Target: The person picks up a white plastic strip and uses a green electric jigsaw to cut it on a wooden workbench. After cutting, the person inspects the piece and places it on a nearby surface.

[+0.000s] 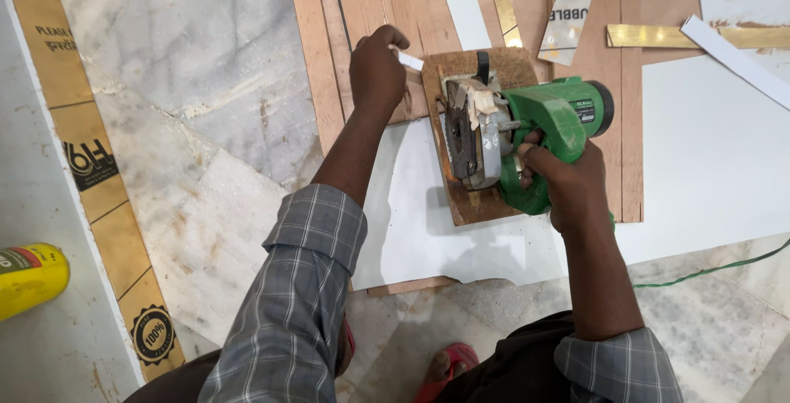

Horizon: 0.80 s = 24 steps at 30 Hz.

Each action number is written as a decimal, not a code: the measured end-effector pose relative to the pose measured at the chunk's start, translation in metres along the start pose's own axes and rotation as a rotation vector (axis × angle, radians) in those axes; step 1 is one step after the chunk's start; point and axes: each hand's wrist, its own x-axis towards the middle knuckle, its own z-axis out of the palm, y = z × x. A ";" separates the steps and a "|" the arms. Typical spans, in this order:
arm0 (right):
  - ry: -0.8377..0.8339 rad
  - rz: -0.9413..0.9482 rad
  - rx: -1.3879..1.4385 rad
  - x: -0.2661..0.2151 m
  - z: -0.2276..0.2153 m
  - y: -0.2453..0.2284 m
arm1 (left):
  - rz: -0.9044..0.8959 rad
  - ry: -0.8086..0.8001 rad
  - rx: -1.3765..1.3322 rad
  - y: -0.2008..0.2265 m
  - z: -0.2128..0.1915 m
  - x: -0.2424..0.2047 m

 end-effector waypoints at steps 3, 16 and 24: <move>0.038 0.016 -0.062 0.001 0.002 0.000 | -0.233 -0.034 -0.083 -0.019 0.010 -0.016; 0.036 -0.038 -0.061 0.006 -0.007 0.013 | 0.038 0.175 0.275 -0.006 0.000 -0.051; -0.007 -0.003 0.005 0.004 -0.004 0.011 | -0.266 -0.105 0.376 -0.014 -0.038 -0.143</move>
